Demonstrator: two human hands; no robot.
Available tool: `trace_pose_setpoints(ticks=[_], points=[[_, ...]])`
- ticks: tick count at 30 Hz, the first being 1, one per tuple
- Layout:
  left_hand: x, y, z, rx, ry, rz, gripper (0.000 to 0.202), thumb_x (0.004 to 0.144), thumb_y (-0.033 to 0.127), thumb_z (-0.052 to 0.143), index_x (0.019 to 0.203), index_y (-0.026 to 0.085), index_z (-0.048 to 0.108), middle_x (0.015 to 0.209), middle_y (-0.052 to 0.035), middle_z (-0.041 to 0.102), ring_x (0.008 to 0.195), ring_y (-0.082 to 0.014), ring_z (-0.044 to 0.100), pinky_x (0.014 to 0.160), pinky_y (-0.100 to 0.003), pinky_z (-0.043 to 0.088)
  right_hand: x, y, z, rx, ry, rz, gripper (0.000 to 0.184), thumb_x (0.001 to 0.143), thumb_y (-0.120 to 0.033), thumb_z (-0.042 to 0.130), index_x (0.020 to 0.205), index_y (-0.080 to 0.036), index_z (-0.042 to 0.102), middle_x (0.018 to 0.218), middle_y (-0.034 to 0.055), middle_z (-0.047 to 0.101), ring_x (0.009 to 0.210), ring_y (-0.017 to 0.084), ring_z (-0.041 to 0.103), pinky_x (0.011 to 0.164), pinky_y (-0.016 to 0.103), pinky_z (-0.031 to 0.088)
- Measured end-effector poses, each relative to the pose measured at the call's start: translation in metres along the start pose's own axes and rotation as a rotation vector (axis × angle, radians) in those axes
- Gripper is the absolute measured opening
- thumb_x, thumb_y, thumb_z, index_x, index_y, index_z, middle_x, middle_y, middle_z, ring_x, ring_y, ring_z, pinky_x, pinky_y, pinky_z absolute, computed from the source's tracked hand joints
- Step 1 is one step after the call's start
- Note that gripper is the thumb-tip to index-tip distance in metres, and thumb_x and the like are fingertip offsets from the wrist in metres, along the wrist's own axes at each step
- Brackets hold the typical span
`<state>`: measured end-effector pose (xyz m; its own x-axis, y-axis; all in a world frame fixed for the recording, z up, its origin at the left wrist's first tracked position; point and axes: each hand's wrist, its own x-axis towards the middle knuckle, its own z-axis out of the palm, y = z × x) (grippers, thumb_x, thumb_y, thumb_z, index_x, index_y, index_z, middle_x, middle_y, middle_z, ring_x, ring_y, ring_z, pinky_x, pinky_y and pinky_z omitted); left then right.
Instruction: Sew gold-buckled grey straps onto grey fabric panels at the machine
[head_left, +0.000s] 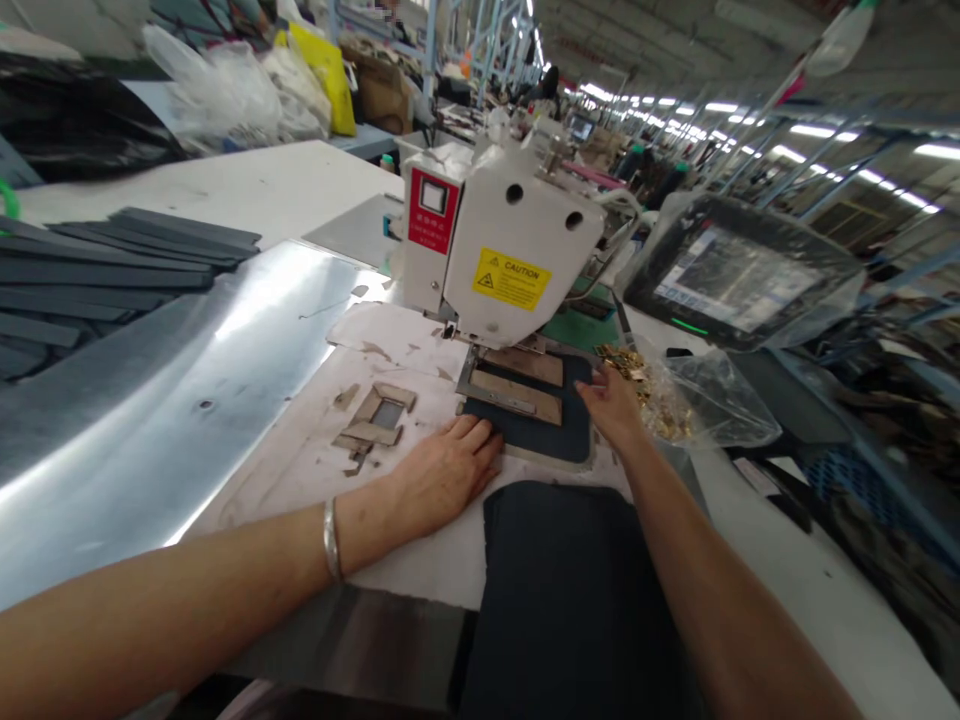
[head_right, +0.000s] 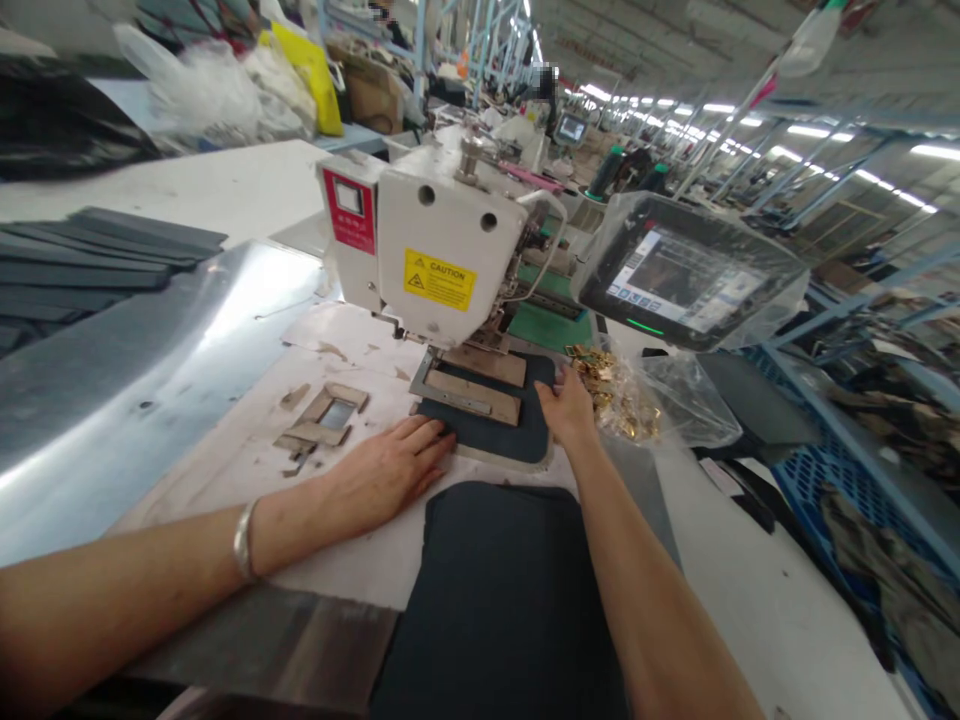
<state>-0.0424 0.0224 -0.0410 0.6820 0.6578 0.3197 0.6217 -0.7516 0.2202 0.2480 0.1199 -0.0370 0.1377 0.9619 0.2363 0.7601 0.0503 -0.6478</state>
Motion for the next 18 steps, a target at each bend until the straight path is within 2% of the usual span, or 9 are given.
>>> trace_pose_setpoints(ticks=[2, 3, 7, 10, 12, 14, 16, 18], points=[[0.002, -0.003, -0.001, -0.006, -0.002, 0.015, 0.033, 0.1, 0.03, 0.04, 0.12, 0.011, 0.057, 0.109, -0.0127, 0.058, 0.103, -0.0239, 0.052, 0.092, -0.038, 0.046, -0.017, -0.003, -0.019, -0.045, 0.021, -0.055, 0.061, 0.08, -0.046, 0.06, 0.13, -0.011, 0.055, 0.12, 0.0187, 0.065, 0.097, 0.029, 0.067, 0.088, 0.046, 0.054], [0.002, -0.005, -0.001, -0.007, -0.003, 0.019, 0.033, 0.1, 0.03, 0.04, 0.121, 0.012, 0.057, 0.107, -0.012, 0.058, 0.102, -0.0236, 0.052, 0.091, -0.038, 0.046, -0.03, -0.006, -0.028, -0.06, -0.019, -0.091, 0.059, 0.082, -0.047, 0.058, 0.13, -0.012, 0.057, 0.122, 0.0185, 0.064, 0.101, 0.03, 0.067, 0.091, 0.047, 0.052], [0.006, -0.006, -0.001, 0.013, 0.01, 0.031, 0.03, 0.099, 0.03, 0.041, 0.116, 0.014, 0.06, 0.103, -0.0111, 0.057, 0.098, -0.0236, 0.05, 0.087, -0.037, 0.043, -0.09, -0.013, -0.051, -0.176, -0.326, -0.23, 0.046, 0.092, -0.044, 0.049, 0.126, -0.017, 0.063, 0.132, 0.0136, 0.06, 0.123, 0.029, 0.056, 0.107, 0.049, 0.041], [0.009, -0.005, -0.001, 0.042, 0.003, 0.048, 0.026, 0.099, 0.029, 0.042, 0.109, 0.015, 0.062, 0.097, -0.0102, 0.057, 0.092, -0.0235, 0.049, 0.085, -0.038, 0.041, -0.118, -0.015, -0.052, -0.24, -0.435, -0.301, 0.048, 0.095, -0.04, 0.044, 0.132, -0.015, 0.059, 0.145, 0.0128, 0.047, 0.136, 0.028, 0.041, 0.114, 0.051, 0.031], [0.01, -0.004, 0.0, 0.053, -0.009, 0.051, 0.025, 0.098, 0.029, 0.042, 0.106, 0.015, 0.062, 0.094, -0.0094, 0.056, 0.091, -0.0233, 0.049, 0.085, -0.038, 0.041, -0.122, -0.016, -0.05, -0.266, -0.434, -0.329, 0.047, 0.096, -0.038, 0.042, 0.133, -0.015, 0.058, 0.145, 0.0132, 0.047, 0.137, 0.028, 0.04, 0.114, 0.052, 0.031], [0.01, -0.004, 0.0, 0.061, -0.012, 0.045, 0.025, 0.098, 0.029, 0.042, 0.105, 0.015, 0.062, 0.094, -0.0089, 0.055, 0.091, -0.0229, 0.049, 0.085, -0.038, 0.04, -0.115, -0.015, -0.049, -0.275, -0.401, -0.364, 0.041, 0.097, -0.035, 0.041, 0.126, -0.017, 0.064, 0.137, 0.0138, 0.055, 0.131, 0.027, 0.048, 0.112, 0.052, 0.035], [0.011, -0.005, 0.001, 0.075, -0.012, 0.039, 0.025, 0.099, 0.029, 0.042, 0.104, 0.015, 0.062, 0.094, -0.0088, 0.055, 0.091, -0.0227, 0.048, 0.085, -0.037, 0.04, -0.102, -0.013, -0.048, -0.282, -0.345, -0.409, 0.033, 0.095, -0.032, 0.045, 0.11, -0.019, 0.07, 0.127, 0.0135, 0.063, 0.126, 0.028, 0.053, 0.108, 0.051, 0.039], [0.011, -0.005, 0.002, 0.087, -0.014, 0.04, 0.024, 0.098, 0.029, 0.043, 0.105, 0.016, 0.061, 0.095, -0.0087, 0.054, 0.092, -0.0228, 0.048, 0.085, -0.037, 0.04, -0.087, -0.011, -0.044, -0.289, -0.316, -0.455, 0.023, 0.092, -0.029, 0.049, 0.093, -0.02, 0.07, 0.117, 0.0128, 0.067, 0.127, 0.028, 0.051, 0.108, 0.052, 0.038]])
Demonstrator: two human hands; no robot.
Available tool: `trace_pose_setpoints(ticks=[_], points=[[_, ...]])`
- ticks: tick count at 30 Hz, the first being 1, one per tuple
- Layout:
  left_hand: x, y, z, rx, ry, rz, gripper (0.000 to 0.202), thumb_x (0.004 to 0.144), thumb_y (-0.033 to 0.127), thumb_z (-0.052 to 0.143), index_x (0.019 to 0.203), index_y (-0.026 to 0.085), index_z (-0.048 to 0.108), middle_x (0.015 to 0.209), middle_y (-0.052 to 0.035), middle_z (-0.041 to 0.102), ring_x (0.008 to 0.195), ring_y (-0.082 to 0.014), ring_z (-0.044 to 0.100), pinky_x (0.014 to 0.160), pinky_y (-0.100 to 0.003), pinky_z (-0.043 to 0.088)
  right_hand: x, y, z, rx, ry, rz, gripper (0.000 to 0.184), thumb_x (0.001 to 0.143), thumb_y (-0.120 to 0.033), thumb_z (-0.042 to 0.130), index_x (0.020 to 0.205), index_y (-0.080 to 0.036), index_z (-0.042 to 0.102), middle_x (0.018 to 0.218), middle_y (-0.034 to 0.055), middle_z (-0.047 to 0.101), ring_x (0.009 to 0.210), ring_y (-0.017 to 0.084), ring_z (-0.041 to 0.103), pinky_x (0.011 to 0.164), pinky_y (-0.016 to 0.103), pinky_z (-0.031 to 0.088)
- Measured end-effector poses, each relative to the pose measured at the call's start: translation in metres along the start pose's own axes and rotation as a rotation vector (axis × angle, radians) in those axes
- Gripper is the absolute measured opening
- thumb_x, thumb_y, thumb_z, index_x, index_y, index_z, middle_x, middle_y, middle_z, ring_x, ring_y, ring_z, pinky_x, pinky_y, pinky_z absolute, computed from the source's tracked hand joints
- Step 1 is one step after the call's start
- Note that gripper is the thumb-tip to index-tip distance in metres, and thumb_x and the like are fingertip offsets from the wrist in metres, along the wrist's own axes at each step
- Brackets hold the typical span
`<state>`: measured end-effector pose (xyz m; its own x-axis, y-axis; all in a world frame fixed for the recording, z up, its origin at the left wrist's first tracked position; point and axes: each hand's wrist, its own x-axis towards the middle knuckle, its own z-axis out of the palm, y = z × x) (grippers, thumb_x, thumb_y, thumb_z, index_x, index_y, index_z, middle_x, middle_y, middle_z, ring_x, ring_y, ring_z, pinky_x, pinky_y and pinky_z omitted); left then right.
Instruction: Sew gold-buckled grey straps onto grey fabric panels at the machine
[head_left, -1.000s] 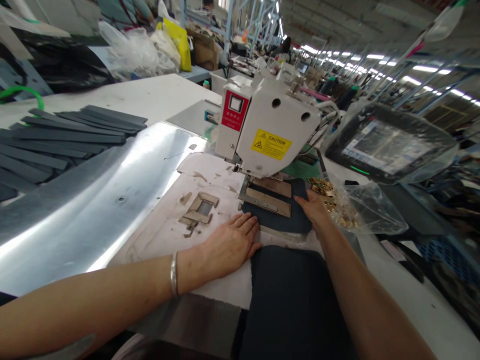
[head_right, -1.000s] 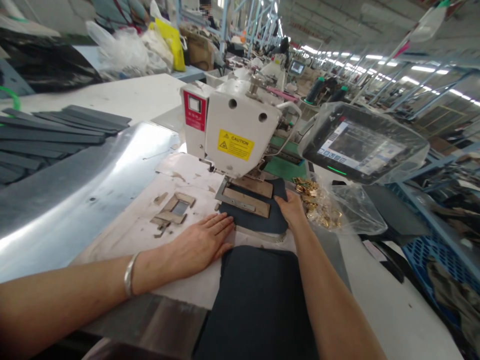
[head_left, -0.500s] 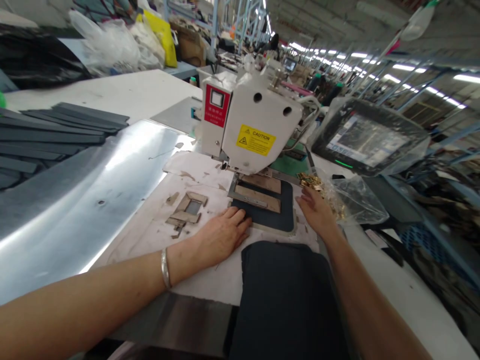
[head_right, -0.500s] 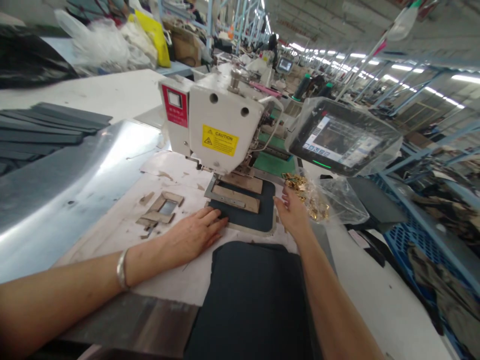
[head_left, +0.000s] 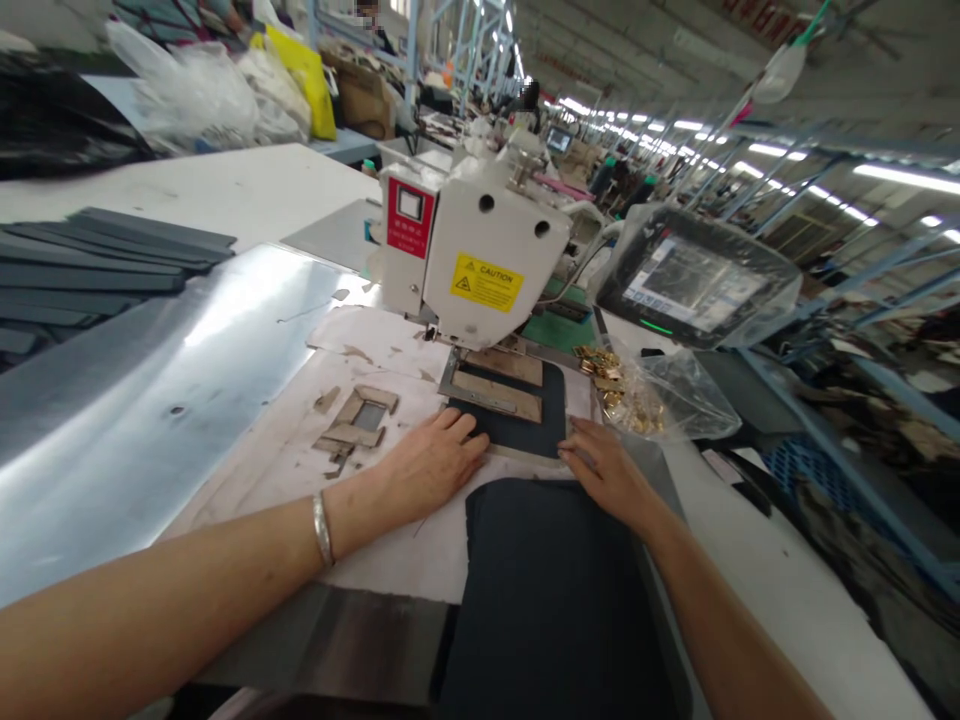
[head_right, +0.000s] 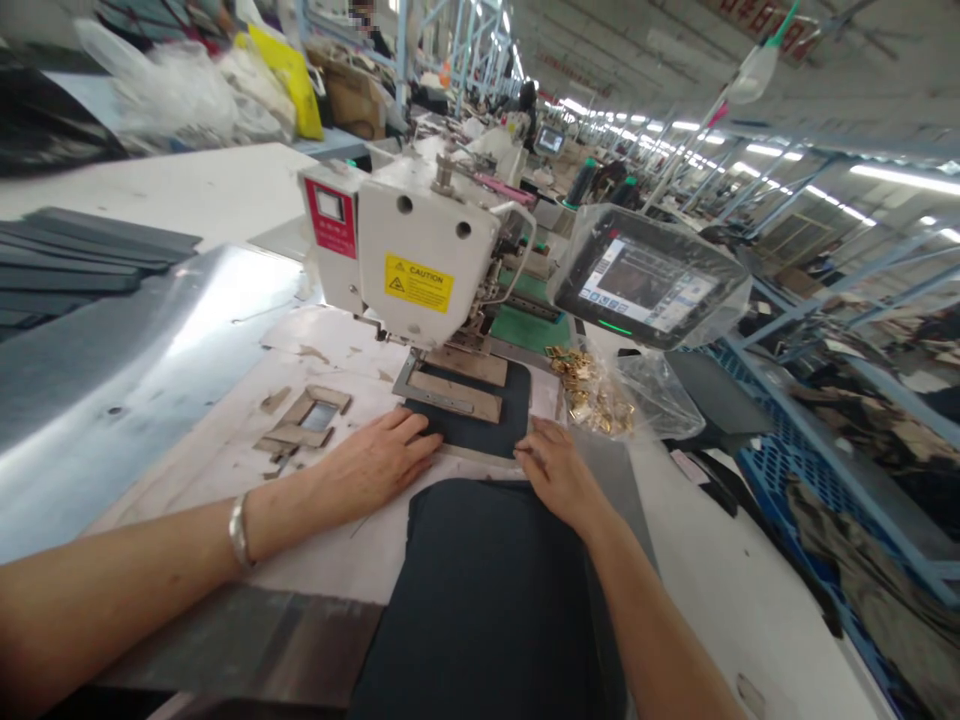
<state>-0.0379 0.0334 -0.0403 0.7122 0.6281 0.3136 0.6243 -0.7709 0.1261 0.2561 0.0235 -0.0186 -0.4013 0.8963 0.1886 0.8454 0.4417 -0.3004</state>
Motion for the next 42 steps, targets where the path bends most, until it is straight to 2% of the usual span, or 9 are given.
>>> trace_pose_setpoints(ticks=[5, 11, 16, 20, 26, 34, 38, 40, 42], points=[[0.0, 0.0, 0.0, 0.011, 0.002, 0.009, 0.023, 0.098, 0.029, 0.043, 0.106, 0.016, 0.061, 0.096, -0.009, 0.055, 0.091, -0.0231, 0.048, 0.084, -0.038, 0.04, 0.022, 0.013, 0.013, 0.005, -0.021, -0.032, 0.01, 0.088, -0.024, 0.051, 0.079, -0.022, 0.053, 0.103, 0.012, 0.067, 0.137, 0.028, 0.039, 0.113, 0.052, 0.029], [-0.001, 0.002, 0.001, -0.003, 0.0, 0.001, 0.021, 0.097, 0.028, 0.046, 0.106, 0.016, 0.06, 0.097, -0.0086, 0.055, 0.091, -0.0231, 0.048, 0.084, -0.038, 0.04, 0.023, 0.016, 0.014, -0.05, -0.03, -0.034, 0.01, 0.089, -0.027, 0.051, 0.08, -0.023, 0.047, 0.131, 0.0201, 0.056, 0.138, 0.029, 0.037, 0.11, 0.052, 0.032], [0.0, 0.002, 0.001, -0.018, -0.009, -0.015, 0.021, 0.097, 0.027, 0.046, 0.109, 0.016, 0.06, 0.099, -0.0087, 0.054, 0.093, -0.0232, 0.048, 0.085, -0.038, 0.04, 0.026, 0.019, 0.014, -0.055, -0.064, -0.007, 0.011, 0.086, -0.028, 0.053, 0.08, -0.023, 0.045, 0.135, 0.0214, 0.053, 0.138, 0.03, 0.038, 0.109, 0.053, 0.034], [0.0, 0.002, -0.001, -0.02, -0.022, -0.014, 0.022, 0.097, 0.029, 0.045, 0.108, 0.016, 0.06, 0.099, -0.0087, 0.055, 0.093, -0.0235, 0.048, 0.086, -0.038, 0.04, 0.027, 0.018, 0.016, -0.028, -0.005, 0.008, 0.012, 0.085, -0.028, 0.054, 0.092, -0.02, 0.051, 0.14, 0.0222, 0.049, 0.135, 0.03, 0.042, 0.108, 0.051, 0.036], [0.0, 0.003, 0.0, -0.022, -0.016, -0.018, 0.022, 0.098, 0.028, 0.044, 0.108, 0.016, 0.06, 0.099, -0.0085, 0.055, 0.092, -0.0229, 0.048, 0.085, -0.038, 0.04, 0.011, 0.011, 0.007, -0.002, -0.003, -0.019, 0.026, 0.09, -0.027, 0.05, 0.109, -0.016, 0.062, 0.126, 0.0193, 0.062, 0.121, 0.028, 0.057, 0.103, 0.049, 0.045], [0.0, 0.003, 0.001, -0.004, -0.033, -0.012, 0.019, 0.096, 0.024, 0.048, 0.106, 0.015, 0.061, 0.099, -0.0089, 0.056, 0.092, -0.0234, 0.048, 0.084, -0.038, 0.04, -0.035, -0.019, -0.001, -0.032, -0.109, 0.008, 0.043, 0.096, -0.03, 0.044, 0.134, -0.015, 0.058, 0.141, 0.013, 0.051, 0.133, 0.027, 0.045, 0.111, 0.049, 0.039], [-0.001, 0.003, 0.004, -0.002, -0.034, -0.022, 0.019, 0.095, 0.023, 0.049, 0.108, 0.016, 0.061, 0.099, -0.0083, 0.056, 0.093, -0.0235, 0.048, 0.085, -0.038, 0.04, -0.004, 0.005, -0.015, -0.033, -0.102, 0.042, 0.034, 0.094, -0.031, 0.048, 0.116, -0.021, 0.071, 0.118, 0.0088, 0.069, 0.11, 0.026, 0.065, 0.098, 0.041, 0.051], [-0.002, 0.003, 0.006, 0.001, -0.018, -0.029, 0.02, 0.095, 0.024, 0.049, 0.109, 0.016, 0.06, 0.098, -0.008, 0.055, 0.092, -0.0234, 0.048, 0.083, -0.038, 0.041, 0.031, 0.031, -0.023, -0.145, -0.027, 0.186, 0.03, 0.091, -0.027, 0.049, 0.105, -0.02, 0.075, 0.101, 0.0084, 0.075, 0.09, 0.024, 0.071, 0.085, 0.037, 0.055], [-0.002, 0.002, 0.007, 0.002, -0.005, -0.03, 0.021, 0.095, 0.025, 0.048, 0.11, 0.017, 0.06, 0.098, -0.0078, 0.055, 0.091, -0.0233, 0.048, 0.082, -0.038, 0.041, 0.07, 0.058, -0.028, -0.334, 0.045, 0.356, 0.028, 0.088, -0.022, 0.051, 0.103, -0.018, 0.075, 0.099, 0.0101, 0.075, 0.091, 0.026, 0.07, 0.084, 0.036, 0.053]])
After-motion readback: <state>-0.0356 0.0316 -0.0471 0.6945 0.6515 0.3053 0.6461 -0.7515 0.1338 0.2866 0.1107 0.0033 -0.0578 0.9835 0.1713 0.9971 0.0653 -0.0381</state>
